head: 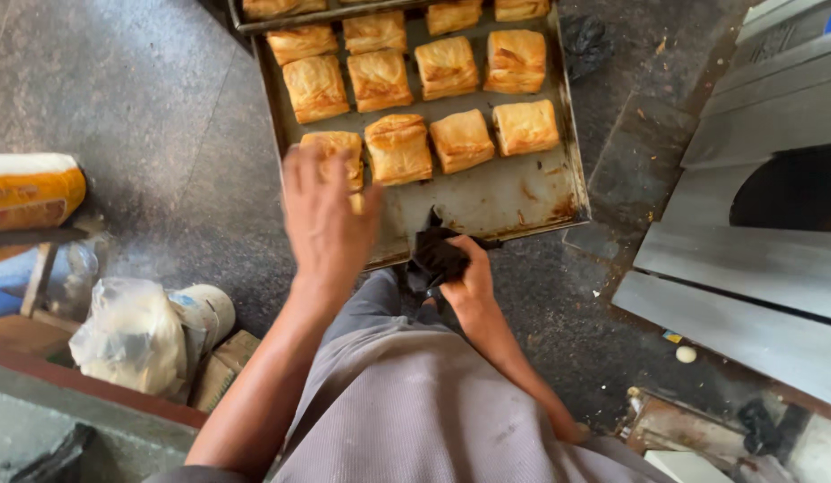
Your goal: The person moves various items including egg trays, plastic bags, and cake tins, wipes a counter with a cloth, and organizes baked pastries on cooling racks.
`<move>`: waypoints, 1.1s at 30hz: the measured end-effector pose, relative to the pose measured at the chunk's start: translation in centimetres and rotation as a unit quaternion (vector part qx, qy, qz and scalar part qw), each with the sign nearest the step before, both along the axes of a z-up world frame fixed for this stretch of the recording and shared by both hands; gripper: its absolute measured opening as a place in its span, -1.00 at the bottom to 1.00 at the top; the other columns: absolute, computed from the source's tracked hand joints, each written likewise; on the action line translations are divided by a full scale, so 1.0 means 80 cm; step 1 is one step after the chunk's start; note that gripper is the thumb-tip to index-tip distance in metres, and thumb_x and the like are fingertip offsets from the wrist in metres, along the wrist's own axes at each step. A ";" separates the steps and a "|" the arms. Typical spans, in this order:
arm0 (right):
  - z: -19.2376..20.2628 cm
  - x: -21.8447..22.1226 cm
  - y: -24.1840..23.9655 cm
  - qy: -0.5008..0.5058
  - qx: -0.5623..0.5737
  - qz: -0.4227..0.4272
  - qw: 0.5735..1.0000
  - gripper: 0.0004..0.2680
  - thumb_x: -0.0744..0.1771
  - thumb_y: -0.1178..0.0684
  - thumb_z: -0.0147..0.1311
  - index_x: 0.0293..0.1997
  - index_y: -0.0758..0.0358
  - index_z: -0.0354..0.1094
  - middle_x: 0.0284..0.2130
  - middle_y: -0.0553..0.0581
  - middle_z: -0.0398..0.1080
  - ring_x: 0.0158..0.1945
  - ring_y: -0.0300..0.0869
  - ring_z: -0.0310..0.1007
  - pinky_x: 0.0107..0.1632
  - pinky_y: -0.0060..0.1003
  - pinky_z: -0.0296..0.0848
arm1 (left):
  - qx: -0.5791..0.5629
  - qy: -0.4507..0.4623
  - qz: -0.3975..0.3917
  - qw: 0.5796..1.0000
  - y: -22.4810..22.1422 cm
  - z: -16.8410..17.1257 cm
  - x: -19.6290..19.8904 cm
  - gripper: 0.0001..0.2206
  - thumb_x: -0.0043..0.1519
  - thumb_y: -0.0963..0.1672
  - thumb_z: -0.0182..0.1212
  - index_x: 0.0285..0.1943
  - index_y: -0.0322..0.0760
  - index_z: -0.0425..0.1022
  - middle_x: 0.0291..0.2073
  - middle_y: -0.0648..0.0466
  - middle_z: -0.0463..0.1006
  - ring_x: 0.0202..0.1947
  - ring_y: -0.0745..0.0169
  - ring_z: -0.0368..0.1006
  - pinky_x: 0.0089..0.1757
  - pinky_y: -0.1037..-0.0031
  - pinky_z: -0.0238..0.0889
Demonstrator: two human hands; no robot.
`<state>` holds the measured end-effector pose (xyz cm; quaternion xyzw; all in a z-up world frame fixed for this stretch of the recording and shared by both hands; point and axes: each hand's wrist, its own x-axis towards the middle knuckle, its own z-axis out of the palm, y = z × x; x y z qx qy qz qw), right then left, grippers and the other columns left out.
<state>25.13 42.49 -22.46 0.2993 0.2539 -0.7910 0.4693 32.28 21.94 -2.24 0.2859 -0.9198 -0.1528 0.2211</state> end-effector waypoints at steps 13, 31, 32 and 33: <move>0.015 0.015 -0.018 0.035 -0.060 -0.018 0.997 -0.85 0.29 0.18 0.10 -0.13 0.44 0.43 -0.31 0.11 0.50 -0.25 -0.17 0.51 -0.11 -0.28 0.50 | -0.002 -0.278 -0.223 0.934 0.015 -0.084 -0.204 0.08 -0.17 0.10 0.65 0.46 -0.39 0.04 0.11 -0.22 0.42 0.19 -0.21 0.29 0.18 0.05 0.10; -0.010 0.015 -0.017 0.065 -0.082 -0.016 0.994 -0.75 0.36 0.08 0.05 0.14 0.36 0.35 -0.07 0.18 0.48 -0.04 -0.11 0.50 0.03 -0.13 0.47 | 0.713 0.107 -0.332 0.609 0.059 0.025 -0.061 0.06 0.09 -0.02 0.62 0.66 -0.22 -0.17 0.37 -0.20 0.37 0.36 0.00 0.36 0.32 0.20 0.24; -0.013 0.015 -0.017 0.055 -0.080 -0.018 0.995 -0.75 0.36 0.08 0.05 0.14 0.34 0.35 -0.06 0.17 0.48 -0.02 -0.12 0.50 0.06 -0.14 0.47 | 0.734 0.113 -0.318 0.589 0.061 0.025 -0.059 0.02 0.13 0.00 0.58 0.66 -0.23 -0.15 0.38 -0.22 0.38 0.37 -0.02 0.37 0.32 0.19 0.25; -0.014 0.016 -0.018 0.045 -0.079 -0.019 0.996 -0.75 0.35 0.07 0.05 0.14 0.33 0.35 -0.05 0.16 0.48 0.00 -0.13 0.50 0.09 -0.15 0.47 | 0.754 0.120 -0.303 0.569 0.063 0.025 -0.058 -0.02 0.17 0.01 0.53 0.66 -0.25 -0.13 0.39 -0.23 0.38 0.37 -0.04 0.39 0.32 0.17 0.27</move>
